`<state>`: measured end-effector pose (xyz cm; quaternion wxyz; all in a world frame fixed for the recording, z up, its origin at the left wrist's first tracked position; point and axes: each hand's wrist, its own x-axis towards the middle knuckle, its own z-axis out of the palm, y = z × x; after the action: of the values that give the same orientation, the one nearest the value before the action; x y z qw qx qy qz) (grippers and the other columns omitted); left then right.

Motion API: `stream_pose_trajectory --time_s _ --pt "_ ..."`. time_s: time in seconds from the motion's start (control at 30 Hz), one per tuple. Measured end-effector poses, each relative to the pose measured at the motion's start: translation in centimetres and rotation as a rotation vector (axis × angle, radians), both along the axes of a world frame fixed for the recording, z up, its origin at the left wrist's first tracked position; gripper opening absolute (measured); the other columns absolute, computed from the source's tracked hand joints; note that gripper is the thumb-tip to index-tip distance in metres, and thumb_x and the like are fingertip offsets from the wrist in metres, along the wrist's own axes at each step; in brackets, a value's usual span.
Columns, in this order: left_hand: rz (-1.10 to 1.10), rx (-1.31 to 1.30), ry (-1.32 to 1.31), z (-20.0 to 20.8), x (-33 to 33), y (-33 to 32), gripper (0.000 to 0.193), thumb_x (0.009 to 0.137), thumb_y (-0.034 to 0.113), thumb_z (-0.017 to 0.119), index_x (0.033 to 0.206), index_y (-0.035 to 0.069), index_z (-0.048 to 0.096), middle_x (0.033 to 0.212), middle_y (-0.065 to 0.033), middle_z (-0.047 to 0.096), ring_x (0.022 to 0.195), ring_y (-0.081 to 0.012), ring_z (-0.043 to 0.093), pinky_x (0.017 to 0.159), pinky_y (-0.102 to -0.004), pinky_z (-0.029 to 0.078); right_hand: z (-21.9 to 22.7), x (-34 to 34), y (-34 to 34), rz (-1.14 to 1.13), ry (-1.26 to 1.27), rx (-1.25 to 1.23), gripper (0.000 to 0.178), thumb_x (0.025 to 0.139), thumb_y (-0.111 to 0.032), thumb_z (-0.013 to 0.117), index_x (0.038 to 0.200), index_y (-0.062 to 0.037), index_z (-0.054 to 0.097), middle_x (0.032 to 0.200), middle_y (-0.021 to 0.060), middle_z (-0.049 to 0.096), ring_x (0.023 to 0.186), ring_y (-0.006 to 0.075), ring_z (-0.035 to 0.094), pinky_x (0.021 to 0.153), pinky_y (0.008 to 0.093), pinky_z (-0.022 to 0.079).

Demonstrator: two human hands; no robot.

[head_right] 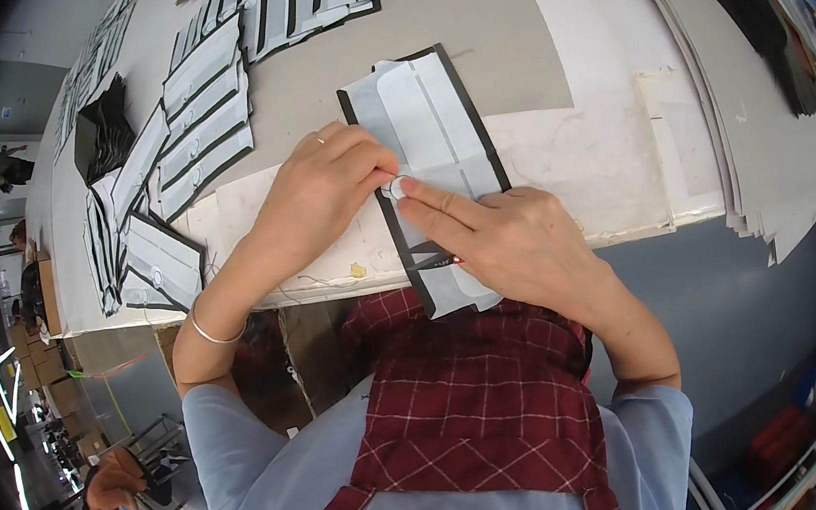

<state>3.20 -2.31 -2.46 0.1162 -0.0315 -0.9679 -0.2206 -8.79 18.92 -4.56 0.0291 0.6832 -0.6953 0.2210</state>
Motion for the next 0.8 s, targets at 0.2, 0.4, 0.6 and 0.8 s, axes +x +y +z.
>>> stream_pose_trajectory --time_s 0.2,0.4,0.6,0.8 --pt "0.026 0.022 0.013 -0.49 -0.15 0.17 0.009 0.087 0.005 0.068 0.093 0.004 0.062 0.090 -0.0094 0.060 0.087 -0.0309 0.059 0.077 -0.0396 0.049 0.09 -0.02 -0.09 0.000 -0.028 -0.026 0.053 0.067 -0.014 0.076 0.120 -0.0104 0.068 0.134 -0.0008 0.066 0.054 0.0133 0.061 0.052 0.0266 0.051" --pt "0.128 0.319 -0.045 -0.63 0.28 0.29 0.010 0.089 0.003 0.067 0.094 0.002 0.059 0.090 -0.0113 0.059 0.086 -0.0310 0.058 0.075 -0.0397 0.048 0.35 0.02 0.02 -0.004 -0.020 -0.003 0.052 0.067 -0.013 0.076 0.119 -0.0102 0.069 0.133 -0.0002 0.066 0.056 0.0129 0.062 0.052 0.0262 0.051" --pt "0.062 0.144 0.014 -0.78 -0.01 0.47 0.010 0.090 0.003 0.066 0.095 0.002 0.058 0.088 -0.0110 0.057 0.085 -0.0279 0.058 0.074 -0.0389 0.047 0.17 0.02 0.00 -0.001 -0.029 -0.020 0.052 0.068 -0.013 0.076 0.119 -0.0101 0.069 0.133 0.0003 0.067 0.057 0.0126 0.063 0.053 0.0260 0.052" --pt "0.125 0.277 -0.065 -0.37 0.09 0.78 0.010 0.091 0.005 0.066 0.096 0.002 0.058 0.088 -0.0109 0.057 0.086 -0.0279 0.057 0.073 -0.0381 0.046 0.28 -0.02 0.03 0.001 -0.036 -0.026 0.052 0.068 -0.014 0.076 0.120 -0.0106 0.069 0.134 0.0003 0.066 0.061 0.0121 0.064 0.056 0.0258 0.053"
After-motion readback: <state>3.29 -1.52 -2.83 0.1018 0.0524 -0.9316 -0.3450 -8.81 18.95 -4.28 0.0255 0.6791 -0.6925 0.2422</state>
